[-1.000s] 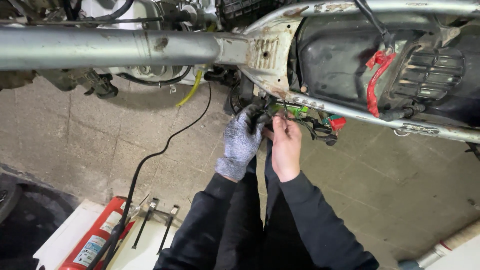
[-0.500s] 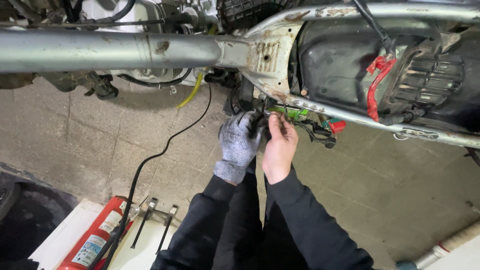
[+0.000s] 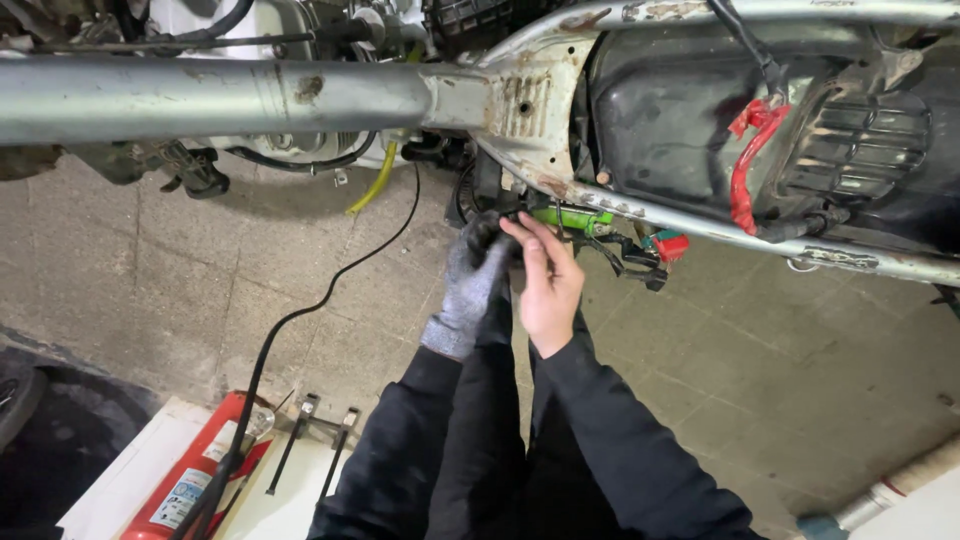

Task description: The person works on the electrical wiring of a motorcycle frame in a workshop. They connect wires to a green component near the engine area and use a flashlight to illuminate the workspace.

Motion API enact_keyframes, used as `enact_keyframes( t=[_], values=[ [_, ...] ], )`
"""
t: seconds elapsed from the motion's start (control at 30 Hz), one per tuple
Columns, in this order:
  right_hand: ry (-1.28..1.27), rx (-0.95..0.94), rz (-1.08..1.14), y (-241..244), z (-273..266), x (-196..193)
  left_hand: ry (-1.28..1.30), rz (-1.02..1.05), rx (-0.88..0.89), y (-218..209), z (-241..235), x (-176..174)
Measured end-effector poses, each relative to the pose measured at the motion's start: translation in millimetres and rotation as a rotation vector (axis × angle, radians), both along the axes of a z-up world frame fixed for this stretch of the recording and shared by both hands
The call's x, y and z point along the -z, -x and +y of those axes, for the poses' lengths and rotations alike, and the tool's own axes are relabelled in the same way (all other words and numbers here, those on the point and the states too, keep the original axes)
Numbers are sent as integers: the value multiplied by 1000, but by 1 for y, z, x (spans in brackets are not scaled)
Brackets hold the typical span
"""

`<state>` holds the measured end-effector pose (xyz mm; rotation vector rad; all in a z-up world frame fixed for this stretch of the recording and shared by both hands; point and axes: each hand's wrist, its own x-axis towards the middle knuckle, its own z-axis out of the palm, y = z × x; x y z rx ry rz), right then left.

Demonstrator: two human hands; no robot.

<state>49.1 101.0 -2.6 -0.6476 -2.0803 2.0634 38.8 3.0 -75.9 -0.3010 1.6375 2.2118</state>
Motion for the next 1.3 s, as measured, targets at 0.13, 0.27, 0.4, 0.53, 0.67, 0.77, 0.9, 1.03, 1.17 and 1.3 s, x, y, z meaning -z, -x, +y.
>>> enact_keyframes(
  t=[0.13,0.27,0.4,0.53,0.67,0.77,0.9,1.03,1.17,1.3],
  values=[
    [81,70,-114,-17,6,33,-86,-261,-99,6,-3,-8],
    [86,87,-69,-22,6,39,153,52,-48,22,0,-15],
    [23,96,-13,-7,4,28,-37,-60,-165,20,5,-11],
    [-59,148,-118,2,5,33,65,-124,-128,35,8,-32],
    [-51,163,-174,7,9,35,65,-200,-175,46,10,-34],
    [0,157,-173,7,11,36,346,-202,-238,55,16,-58],
    [65,156,-165,1,13,43,380,-116,-212,45,16,-58],
    [75,127,-170,1,17,44,414,101,-108,37,14,-43],
    [85,105,-163,-2,17,47,276,0,-101,31,16,-38],
    [112,109,-155,-1,17,47,228,-125,-105,22,14,-33]
  ],
)
